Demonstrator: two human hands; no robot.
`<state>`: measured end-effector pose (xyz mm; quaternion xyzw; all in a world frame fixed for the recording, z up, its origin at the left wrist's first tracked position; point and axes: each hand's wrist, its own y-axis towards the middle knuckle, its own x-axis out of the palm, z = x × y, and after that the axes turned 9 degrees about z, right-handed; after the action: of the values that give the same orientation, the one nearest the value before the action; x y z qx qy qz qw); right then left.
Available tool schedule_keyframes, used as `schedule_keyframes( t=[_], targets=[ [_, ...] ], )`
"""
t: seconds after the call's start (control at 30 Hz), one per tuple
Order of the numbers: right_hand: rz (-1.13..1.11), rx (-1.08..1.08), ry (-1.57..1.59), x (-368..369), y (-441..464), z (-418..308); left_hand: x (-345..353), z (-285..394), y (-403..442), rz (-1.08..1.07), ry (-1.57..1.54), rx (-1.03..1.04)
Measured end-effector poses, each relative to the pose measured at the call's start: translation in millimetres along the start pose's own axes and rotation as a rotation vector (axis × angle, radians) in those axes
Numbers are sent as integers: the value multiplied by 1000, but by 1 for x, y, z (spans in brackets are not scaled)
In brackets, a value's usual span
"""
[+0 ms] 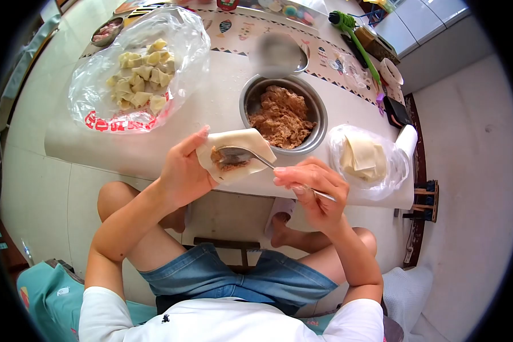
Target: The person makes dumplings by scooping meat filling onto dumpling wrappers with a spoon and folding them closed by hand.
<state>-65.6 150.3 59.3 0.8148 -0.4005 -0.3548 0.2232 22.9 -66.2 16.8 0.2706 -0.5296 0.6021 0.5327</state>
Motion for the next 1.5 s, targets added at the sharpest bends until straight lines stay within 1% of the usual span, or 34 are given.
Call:
schedule_keyframes(
  t=[0.1, 0.27, 0.37, 0.47, 0.57, 0.6, 0.67, 0.7, 0.73, 0.8, 0.87, 0.9, 0.97, 1.0, 1.1, 1.13, 1.2, 1.3, 1.4, 1.5],
  targets=[
    [28, -53, -25, 5, 1, 5, 1, 0, 1, -3, 59, 10],
    [106, -179, -50, 10, -4, 17, -4, 2, 7, -18, 26, 17],
    [184, -284, -155, 13, -4, 20, -5, 2, 9, -12, 3, 27],
    [304, -182, -163, 14, -6, 21, -8, 2, 12, -5, 41, 41],
    [530, 282, -96, 8, -2, 35, -8, 1, 13, 27, 137, 95],
    [544, 490, -26, 4, 2, 45, -8, 0, 13, 43, 175, 118],
    [438, 599, -113, -9, -2, 72, -7, -1, 14, 21, 183, 140],
    [383, 651, -155, -12, 0, 74, -6, -1, 15, 10, 185, 153],
    [386, 630, -239, -18, 1, 73, -5, -1, 15, 23, 181, 158],
    [325, 484, -505, -29, 4, 60, -5, -1, 13, 54, 173, 162],
    [279, 350, -707, -36, 7, 42, -9, -1, 15, 10, 143, 139],
    [336, 286, -657, -38, 5, 34, -11, -1, 16, -12, 125, 130],
    [451, 165, -550, -39, -1, 21, -9, -2, 17, 18, 66, 104],
    [449, 114, -494, -38, -2, 11, -7, -3, 17, 33, 38, 86],
    [433, 79, -161, -27, -16, 4, -5, -4, 18, 44, -60, 50],
    [371, 20, -65, -20, -19, 3, -3, -4, 19, 34, -79, 47],
    [247, -127, -88, -9, -28, 0, 0, -5, 18, 18, -117, 42],
    [125, -323, -226, 9, -33, 0, -3, -6, 23, -35, -161, 56],
    [170, -357, -340, 10, -35, 4, -2, -6, 23, -117, -185, 91],
    [187, -401, -423, 5, -30, 9, 10, -8, 22, 9, -132, 121]
  ],
)
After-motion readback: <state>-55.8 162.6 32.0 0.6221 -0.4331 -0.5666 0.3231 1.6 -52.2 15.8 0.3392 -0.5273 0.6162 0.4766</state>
